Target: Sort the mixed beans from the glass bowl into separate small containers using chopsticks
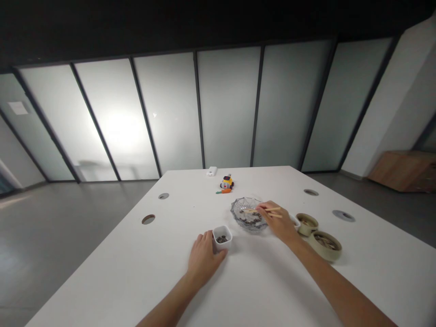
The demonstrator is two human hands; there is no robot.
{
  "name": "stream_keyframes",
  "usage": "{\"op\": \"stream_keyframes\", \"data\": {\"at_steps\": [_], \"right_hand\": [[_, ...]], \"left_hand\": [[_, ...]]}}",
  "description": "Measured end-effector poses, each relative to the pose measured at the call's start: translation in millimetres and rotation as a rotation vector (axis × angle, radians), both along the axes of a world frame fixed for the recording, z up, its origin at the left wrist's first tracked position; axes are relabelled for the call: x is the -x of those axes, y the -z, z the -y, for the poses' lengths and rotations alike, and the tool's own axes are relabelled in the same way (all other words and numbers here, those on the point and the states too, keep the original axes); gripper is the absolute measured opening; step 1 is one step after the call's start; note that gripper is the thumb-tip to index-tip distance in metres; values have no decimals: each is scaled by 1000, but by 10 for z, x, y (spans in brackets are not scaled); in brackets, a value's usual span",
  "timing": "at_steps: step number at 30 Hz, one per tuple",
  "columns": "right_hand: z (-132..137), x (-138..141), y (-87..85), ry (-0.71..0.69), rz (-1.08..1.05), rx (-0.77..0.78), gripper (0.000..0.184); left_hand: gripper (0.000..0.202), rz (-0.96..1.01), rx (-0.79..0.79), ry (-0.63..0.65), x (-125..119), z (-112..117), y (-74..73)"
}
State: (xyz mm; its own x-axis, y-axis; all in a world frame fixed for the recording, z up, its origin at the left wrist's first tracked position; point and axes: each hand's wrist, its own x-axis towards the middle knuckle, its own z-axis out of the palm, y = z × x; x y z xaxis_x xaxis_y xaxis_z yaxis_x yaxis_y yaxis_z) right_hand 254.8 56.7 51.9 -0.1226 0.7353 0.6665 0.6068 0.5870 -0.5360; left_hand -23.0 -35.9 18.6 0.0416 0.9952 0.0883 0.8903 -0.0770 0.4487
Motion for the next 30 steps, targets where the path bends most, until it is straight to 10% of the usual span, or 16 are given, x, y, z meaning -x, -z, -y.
{"op": "stream_keyframes", "data": {"at_steps": [30], "right_hand": [[52,111,174,-139,35,12,38]], "left_hand": [[29,14,-27,32,0,12,17]]}}
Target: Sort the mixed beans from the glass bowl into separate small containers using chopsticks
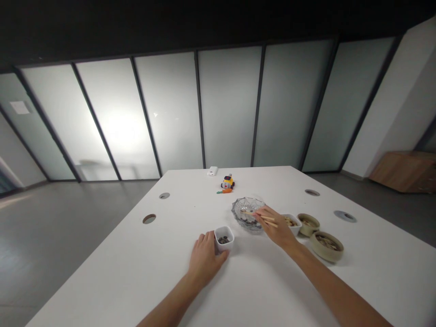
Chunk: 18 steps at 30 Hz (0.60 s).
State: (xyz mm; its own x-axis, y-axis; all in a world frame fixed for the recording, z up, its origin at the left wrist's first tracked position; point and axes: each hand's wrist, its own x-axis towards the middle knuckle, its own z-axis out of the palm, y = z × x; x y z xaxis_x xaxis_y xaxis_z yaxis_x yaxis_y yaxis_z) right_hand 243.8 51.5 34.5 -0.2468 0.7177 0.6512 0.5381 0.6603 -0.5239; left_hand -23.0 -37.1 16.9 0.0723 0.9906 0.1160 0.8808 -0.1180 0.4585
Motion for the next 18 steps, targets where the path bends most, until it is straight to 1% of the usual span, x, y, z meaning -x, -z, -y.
{"op": "stream_keyframes", "data": {"at_steps": [5,13,18], "right_hand": [[5,7,-2,-26,7,22,38],[16,4,-3,-51,61,-39,34],[-13,-10,52,-48,64,-57,30]], "left_hand": [[29,-6,1,-1,-1,2,4],[31,-22,14,1,7,-5,7],[32,-13,4,11,8,-1,12]]}}
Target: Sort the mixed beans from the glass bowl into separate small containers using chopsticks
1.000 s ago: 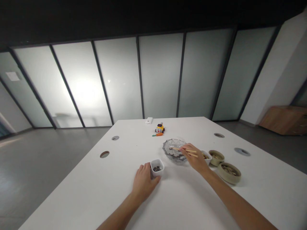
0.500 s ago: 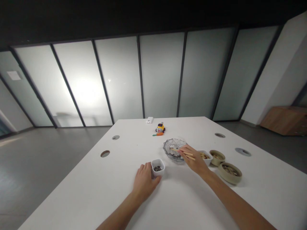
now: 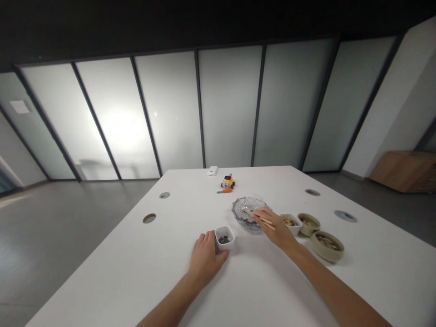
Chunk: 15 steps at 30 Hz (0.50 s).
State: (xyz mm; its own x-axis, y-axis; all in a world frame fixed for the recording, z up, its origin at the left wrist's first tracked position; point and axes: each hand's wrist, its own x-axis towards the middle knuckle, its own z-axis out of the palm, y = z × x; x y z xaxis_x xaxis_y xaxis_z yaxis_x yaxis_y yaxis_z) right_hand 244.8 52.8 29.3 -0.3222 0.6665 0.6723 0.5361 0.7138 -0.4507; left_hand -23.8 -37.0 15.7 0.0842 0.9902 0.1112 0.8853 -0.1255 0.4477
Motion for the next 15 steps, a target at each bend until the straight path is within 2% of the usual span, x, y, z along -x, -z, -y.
{"op": "stream_keyframes", "data": {"at_steps": [6,15], "right_hand": [[-36,-21,58,-2,-6,-9,28],[-14,-3,24,90,-22,-19,35]], "left_hand": [[32,-10,3,-1,-5,-7,0],[32,-7,9,-4,-6,-5,-7]]}}
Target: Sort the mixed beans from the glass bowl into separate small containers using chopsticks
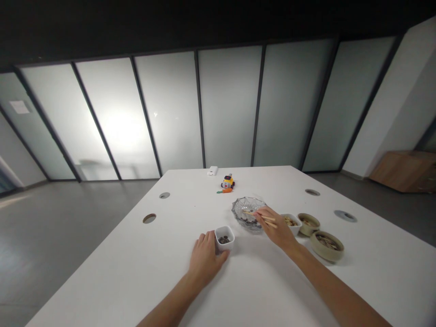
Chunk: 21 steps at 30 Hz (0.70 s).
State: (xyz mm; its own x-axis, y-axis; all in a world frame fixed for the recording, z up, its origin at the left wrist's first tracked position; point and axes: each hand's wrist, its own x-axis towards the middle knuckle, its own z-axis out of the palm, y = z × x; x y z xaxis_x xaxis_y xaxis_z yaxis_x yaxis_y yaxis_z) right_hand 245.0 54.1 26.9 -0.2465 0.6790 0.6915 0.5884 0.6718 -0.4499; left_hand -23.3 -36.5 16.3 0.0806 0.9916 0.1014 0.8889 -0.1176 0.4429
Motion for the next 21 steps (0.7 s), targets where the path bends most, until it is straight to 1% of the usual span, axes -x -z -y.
{"op": "stream_keyframes", "data": {"at_steps": [5,10,12,17,21], "right_hand": [[5,7,-5,-12,-5,-13,34],[14,20,-14,15,-51,-26,40],[18,21,-35,47,-70,-19,42],[0,-13,-110,184,-186,-3,46],[-30,-45,-120,251,-217,12,51]], "left_hand": [[32,-1,-18,6,2,-3,13],[34,-15,-6,2,8,-5,11],[33,-17,-8,2,7,-5,12],[32,-15,-9,9,3,2,14],[33,-21,10,5,0,10,-6]]}}
